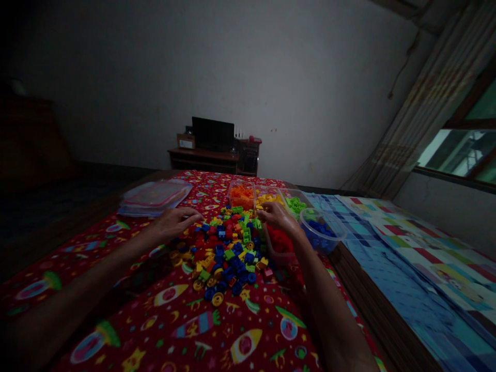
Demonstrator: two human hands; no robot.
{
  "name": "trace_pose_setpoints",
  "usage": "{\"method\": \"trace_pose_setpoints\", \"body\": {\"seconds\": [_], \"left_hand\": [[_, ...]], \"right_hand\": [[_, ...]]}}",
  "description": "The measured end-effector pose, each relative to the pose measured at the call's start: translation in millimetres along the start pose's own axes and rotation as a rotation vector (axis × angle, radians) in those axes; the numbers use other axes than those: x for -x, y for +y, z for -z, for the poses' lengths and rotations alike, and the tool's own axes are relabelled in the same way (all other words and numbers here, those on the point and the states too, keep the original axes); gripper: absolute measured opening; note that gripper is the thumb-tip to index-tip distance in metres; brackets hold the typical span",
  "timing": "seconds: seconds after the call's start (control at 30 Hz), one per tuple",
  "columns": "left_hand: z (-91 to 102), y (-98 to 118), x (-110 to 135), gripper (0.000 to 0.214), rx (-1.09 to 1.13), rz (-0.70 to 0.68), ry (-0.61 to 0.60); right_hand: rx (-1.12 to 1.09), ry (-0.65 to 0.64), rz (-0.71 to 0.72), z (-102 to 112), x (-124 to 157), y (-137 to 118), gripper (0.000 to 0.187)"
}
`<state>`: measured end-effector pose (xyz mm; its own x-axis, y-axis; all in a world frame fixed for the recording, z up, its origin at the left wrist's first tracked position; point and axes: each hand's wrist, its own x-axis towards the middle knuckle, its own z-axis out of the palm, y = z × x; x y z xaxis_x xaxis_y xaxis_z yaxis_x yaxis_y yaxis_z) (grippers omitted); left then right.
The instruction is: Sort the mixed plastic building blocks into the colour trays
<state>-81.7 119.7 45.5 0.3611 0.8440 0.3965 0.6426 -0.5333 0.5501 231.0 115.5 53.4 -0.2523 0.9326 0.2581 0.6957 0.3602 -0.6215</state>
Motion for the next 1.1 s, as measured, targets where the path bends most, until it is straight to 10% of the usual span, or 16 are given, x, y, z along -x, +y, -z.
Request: {"method": "trace_pose_setpoints", "body": {"seconds": [0.47, 1.1], "left_hand": [[1.8, 0.0, 1.8, 0.042, -0.043, 0.006, -0.049], [-2.1, -12.1, 0.3, 0.043, -0.099, -0.008, -0.078]], "right_hand": [[0.496, 0.09, -0.163, 53.2, -71.3, 6.2, 0.02], [0.569, 0.235, -0.146, 48.9, -119.8, 34.2, 0.034]]}}
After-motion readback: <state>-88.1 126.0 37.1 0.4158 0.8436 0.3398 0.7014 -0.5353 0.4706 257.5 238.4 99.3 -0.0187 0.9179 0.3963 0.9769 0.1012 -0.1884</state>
